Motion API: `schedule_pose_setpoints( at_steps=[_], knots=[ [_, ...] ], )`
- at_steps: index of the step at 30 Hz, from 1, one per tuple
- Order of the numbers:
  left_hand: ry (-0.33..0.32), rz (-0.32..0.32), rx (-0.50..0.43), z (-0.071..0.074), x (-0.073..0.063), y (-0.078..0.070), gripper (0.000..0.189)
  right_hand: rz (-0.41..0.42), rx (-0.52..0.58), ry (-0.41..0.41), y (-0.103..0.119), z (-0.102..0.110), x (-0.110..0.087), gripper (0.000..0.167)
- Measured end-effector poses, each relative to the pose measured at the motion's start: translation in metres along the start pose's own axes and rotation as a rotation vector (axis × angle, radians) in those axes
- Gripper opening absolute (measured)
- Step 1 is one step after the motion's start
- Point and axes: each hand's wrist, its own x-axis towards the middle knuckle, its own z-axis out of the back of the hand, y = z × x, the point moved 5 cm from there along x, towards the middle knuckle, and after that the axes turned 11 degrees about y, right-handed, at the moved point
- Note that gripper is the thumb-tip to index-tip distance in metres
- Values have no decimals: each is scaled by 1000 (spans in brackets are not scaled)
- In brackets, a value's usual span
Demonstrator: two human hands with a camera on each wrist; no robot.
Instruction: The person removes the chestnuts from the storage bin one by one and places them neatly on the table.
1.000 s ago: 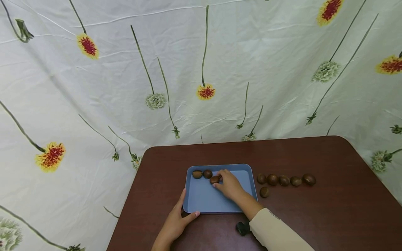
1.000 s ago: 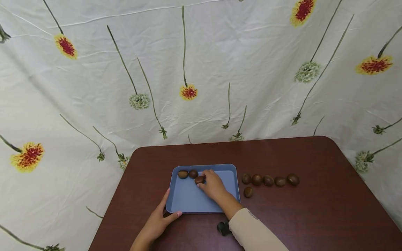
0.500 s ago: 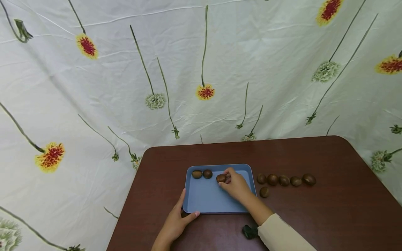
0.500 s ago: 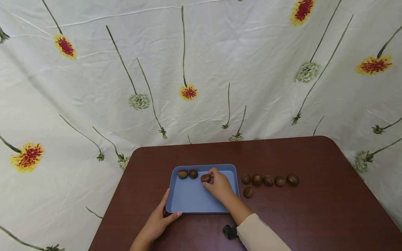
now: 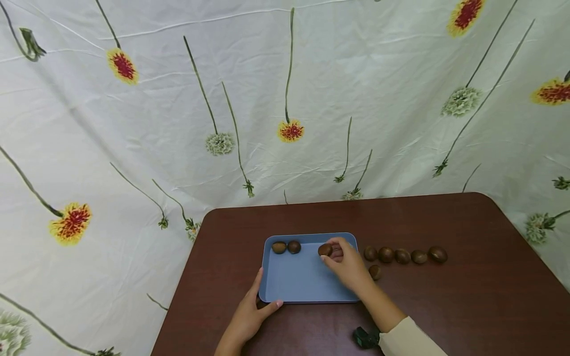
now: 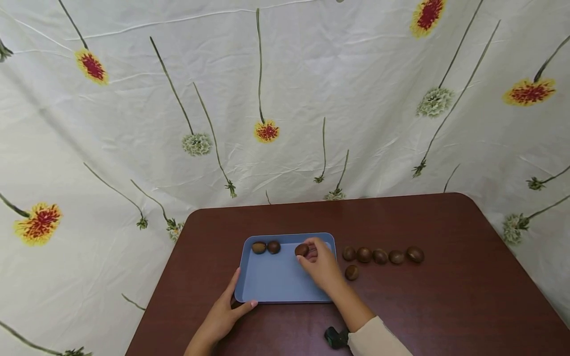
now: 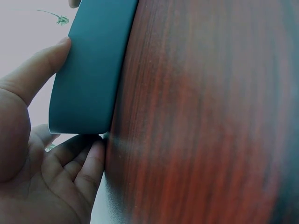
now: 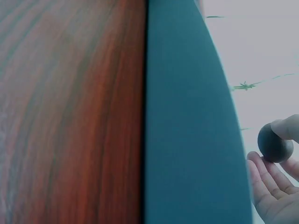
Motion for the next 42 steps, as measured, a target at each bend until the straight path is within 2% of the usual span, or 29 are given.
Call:
schedule_pose_setpoints(
  at_steps=[15, 19, 24, 31, 42],
  knots=[
    [5, 0, -3, 0, 0, -1, 107, 65, 8, -108, -2, 43, -27, 44],
    [4, 0, 2, 0, 0, 0, 107, 38, 4, -119, -5, 55, -35, 45],
    [11, 0, -3, 0, 1, 0, 108, -25, -54, -150, -15, 71, -46, 44],
    [-3, 18, 4, 1, 2, 2, 108, -63, -108, -208, -33, 90, -62, 48],
    [-4, 8, 5, 0, 2, 1, 109, -113, -245, -186, -56, 101, -83, 54]
  ],
)
